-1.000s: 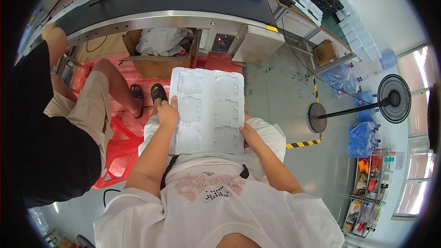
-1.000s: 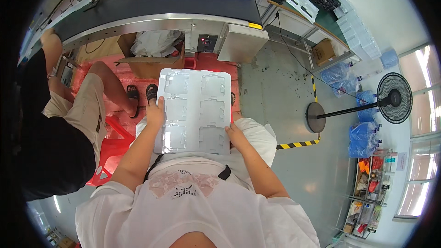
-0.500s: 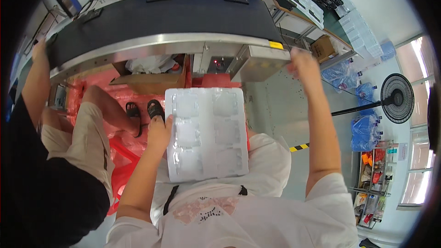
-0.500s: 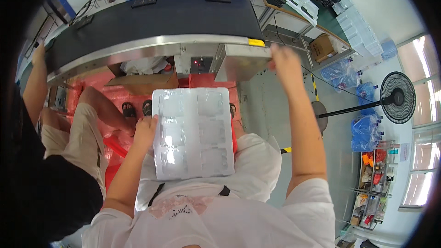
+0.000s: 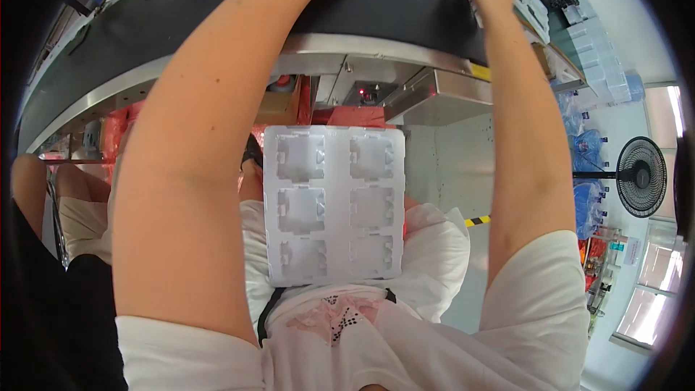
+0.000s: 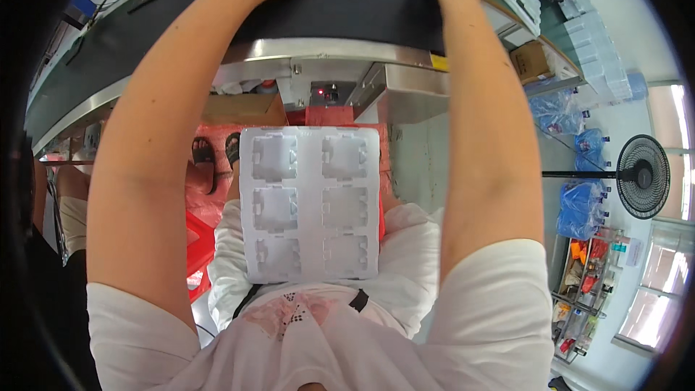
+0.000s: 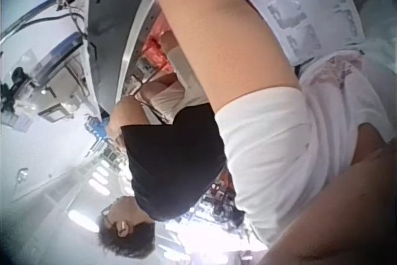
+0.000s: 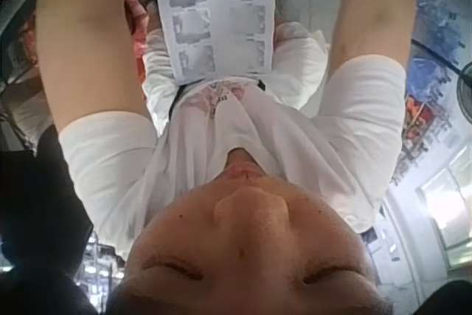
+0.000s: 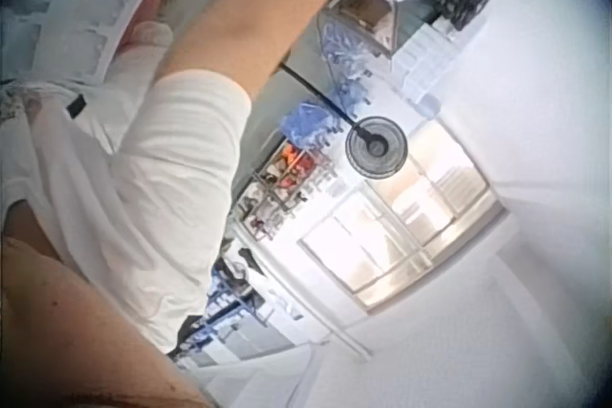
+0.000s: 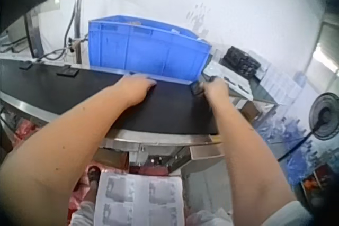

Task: The person places small black electronic components into a white foam tray, arranging them into designated slots. They repeatedly pick up components from a nearby blue bin and place them into the tray, then cover the tray with a foam lid.

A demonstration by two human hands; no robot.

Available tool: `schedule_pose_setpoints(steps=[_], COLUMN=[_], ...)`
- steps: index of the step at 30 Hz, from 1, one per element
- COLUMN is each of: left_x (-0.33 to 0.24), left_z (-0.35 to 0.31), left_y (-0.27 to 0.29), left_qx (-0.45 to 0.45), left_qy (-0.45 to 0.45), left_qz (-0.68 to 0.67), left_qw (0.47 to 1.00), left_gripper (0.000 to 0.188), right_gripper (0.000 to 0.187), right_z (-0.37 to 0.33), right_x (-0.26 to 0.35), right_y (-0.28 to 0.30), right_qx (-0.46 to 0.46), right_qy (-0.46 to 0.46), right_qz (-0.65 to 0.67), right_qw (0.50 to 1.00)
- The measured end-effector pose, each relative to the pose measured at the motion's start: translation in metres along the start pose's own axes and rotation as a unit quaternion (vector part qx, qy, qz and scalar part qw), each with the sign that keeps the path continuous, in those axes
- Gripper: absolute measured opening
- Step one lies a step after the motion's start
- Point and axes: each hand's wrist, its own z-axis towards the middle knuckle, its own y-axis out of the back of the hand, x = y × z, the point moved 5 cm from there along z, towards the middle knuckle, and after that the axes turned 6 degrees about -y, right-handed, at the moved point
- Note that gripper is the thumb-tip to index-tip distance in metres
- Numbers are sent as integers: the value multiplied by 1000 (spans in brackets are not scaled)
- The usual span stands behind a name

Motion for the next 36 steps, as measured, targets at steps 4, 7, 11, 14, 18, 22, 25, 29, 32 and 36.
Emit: schedule_pose_setpoints(steps=[4,7,11,14,18,22,25,29,32,36], left_x=[0,-25,-23,-35,-75,-68,-68,-58,-56,-53], left_z=[-10,-2,-12,-33,-92,-181,-225,-266,-272,-291], left_y=[2,23,61,109,140,97,43,-31,-60,-104], left_qx=[172,143,111,1,28,21,74,106,115,100], left_qy=[2,27,43,-6,160,331,400,392,371,296], left_qz=[46,80,58,-75,-326,-491,-491,-486,-455,-367], left_qw=[984,986,991,997,931,806,771,774,801,876], left_gripper=[26,22,20,19,23,21,20,19,18,15], right_gripper=[20,39,34,28,26,26,30,31,34,40], right_z=[-99,-175,-274,-310,-314,-314,-316,-328,-326,-325], right_x=[59,41,10,-43,-91,-90,-100,-90,-95,-84], right_y=[67,96,30,-40,-91,-105,-111,-95,-100,-96], right_qx=[-1,206,446,444,409,384,255,183,170,179], right_qy=[102,149,137,43,-30,19,126,168,164,172], right_qz=[298,374,325,266,379,359,240,95,52,-13], right_qw=[949,892,822,855,830,851,928,964,970,969])
